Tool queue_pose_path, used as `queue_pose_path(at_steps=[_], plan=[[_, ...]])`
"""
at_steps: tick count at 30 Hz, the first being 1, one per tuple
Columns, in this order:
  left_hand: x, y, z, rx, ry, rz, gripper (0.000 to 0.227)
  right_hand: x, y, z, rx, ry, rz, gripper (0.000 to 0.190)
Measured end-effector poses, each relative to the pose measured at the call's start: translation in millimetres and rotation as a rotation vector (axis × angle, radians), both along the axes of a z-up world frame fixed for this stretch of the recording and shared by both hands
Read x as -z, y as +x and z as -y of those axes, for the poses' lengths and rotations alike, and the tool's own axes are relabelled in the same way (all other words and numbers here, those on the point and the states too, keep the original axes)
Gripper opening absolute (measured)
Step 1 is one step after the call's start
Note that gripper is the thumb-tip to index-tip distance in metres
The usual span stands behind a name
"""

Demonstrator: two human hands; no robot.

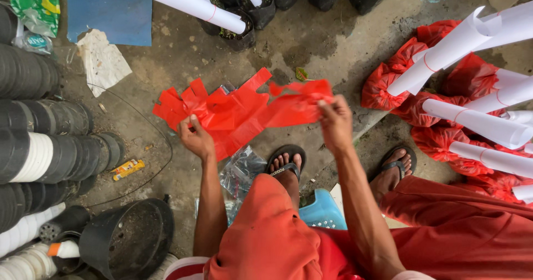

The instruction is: The person repeatedly picks up potted seedlings wrapped in white paper cones, places them into red plastic bags, and ties the bags closed. The finished units are set aside in a growing pile on the floor.

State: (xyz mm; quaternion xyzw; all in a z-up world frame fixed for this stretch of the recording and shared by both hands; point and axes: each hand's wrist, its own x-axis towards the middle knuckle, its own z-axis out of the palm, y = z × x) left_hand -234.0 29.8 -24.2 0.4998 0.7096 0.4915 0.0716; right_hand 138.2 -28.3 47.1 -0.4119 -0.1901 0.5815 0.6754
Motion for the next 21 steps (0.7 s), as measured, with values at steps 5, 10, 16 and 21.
queue_pose_path(at_steps=[5,10,16,21], plan=[[-48,8,-2,0.102,-0.085,-0.226,0.049,-16,41,11,0.027,0.077,0.113,0.013],[-98,98,6,0.368,-0.034,-0.026,0.035,-18,19,13,-0.039,0.01,0.489,0.015],[-125,200,10,1.054,-0.632,0.623,0.024,-15,-4,24,-0.247,-0.058,0.822,0.02],[-133,212,14,0.959,-0.536,0.338,0.025,-28,8,27,-0.375,-0.307,0.828,0.024]])
